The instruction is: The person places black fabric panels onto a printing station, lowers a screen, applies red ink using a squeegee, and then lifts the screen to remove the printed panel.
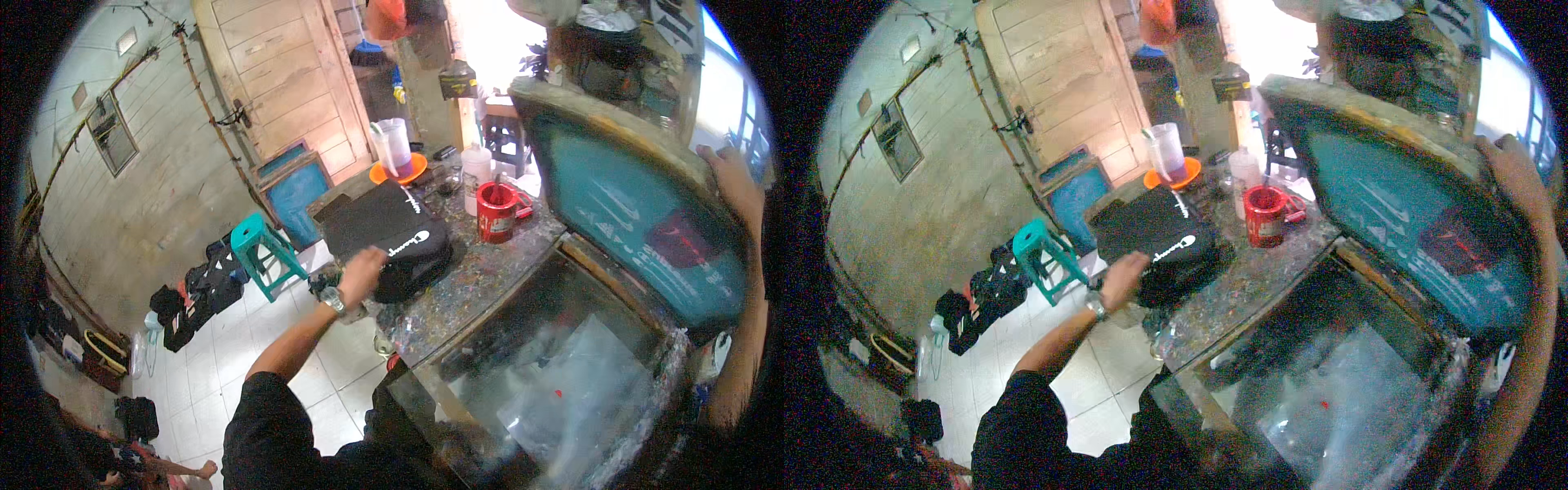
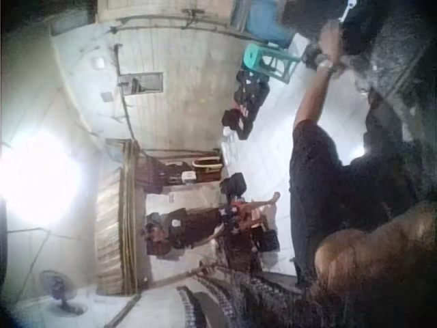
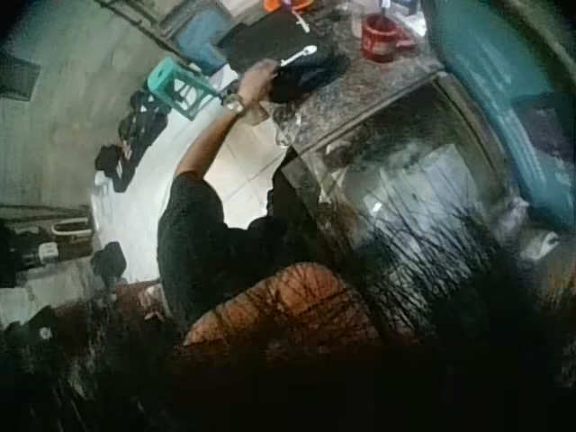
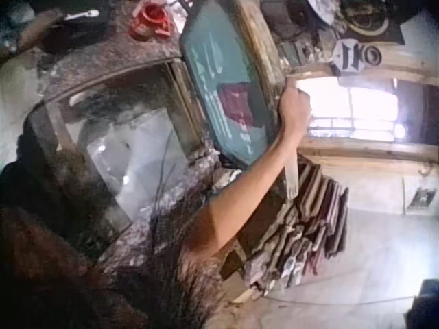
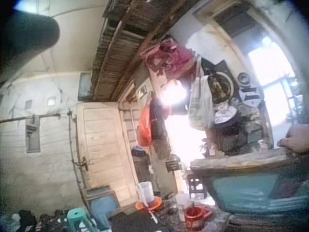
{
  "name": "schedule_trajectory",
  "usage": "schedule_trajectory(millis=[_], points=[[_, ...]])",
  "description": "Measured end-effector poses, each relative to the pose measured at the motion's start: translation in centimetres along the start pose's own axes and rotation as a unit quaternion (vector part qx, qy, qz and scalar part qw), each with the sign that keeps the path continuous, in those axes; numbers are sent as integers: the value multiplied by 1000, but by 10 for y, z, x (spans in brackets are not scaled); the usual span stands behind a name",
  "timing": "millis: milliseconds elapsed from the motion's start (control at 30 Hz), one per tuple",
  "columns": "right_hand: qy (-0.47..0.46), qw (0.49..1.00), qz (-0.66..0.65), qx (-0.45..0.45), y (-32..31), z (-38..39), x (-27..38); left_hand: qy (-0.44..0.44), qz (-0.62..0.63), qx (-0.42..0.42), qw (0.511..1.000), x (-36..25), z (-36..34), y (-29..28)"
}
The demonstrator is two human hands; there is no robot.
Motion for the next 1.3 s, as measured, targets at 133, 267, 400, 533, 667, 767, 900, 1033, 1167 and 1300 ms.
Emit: schedule_trajectory(millis=[133, 267, 400, 533, 667, 767, 900, 1033, 1167, 1300], points=[[30, 999, 10, -39, -23, 15, 20, 114, 17, -64, 991, -30, -45, -81], [79, 996, 46, 6, -19, 17, -8, 280, 53, 84, 955, -153, -23, -37], [13, 997, 67, 22, -39, 31, 30, 422, 41, 30, 905, -265, 94, 28], [-46, 997, 54, -22, -28, 29, 83, 388, 148, 147, 898, -304, 164, 18], [49, 998, 23, 28, -44, 59, 106, 391, 298, 149, 858, -381, 190, 13], [-10, 997, 5, 74, -17, 112, 94, 201, 221, 317, 900, -349, 202, 30], [122, 964, 79, 223, -36, 233, 13, 171, 88, 200, 961, -271, 202, 51], [324, 860, 168, 357, -100, 403, -85, 228, 131, 188, 946, -301, 182, 34], [443, 770, 199, 414, -135, 525, -139, 268, 127, 197, 935, -331, 144, 40], [470, 756, 202, 407, -136, 553, -159, 261, 107, 197, 939, -333, 138, 41]])
Point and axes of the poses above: each hand's wrist, its own z-axis away from the middle knuckle, its own y-axis out of the palm, x = y × z, the point moved 7 cm from there along -z, towards the middle knuckle, and after that the axes turned 4 degrees about -y, right-handed, at the moved point
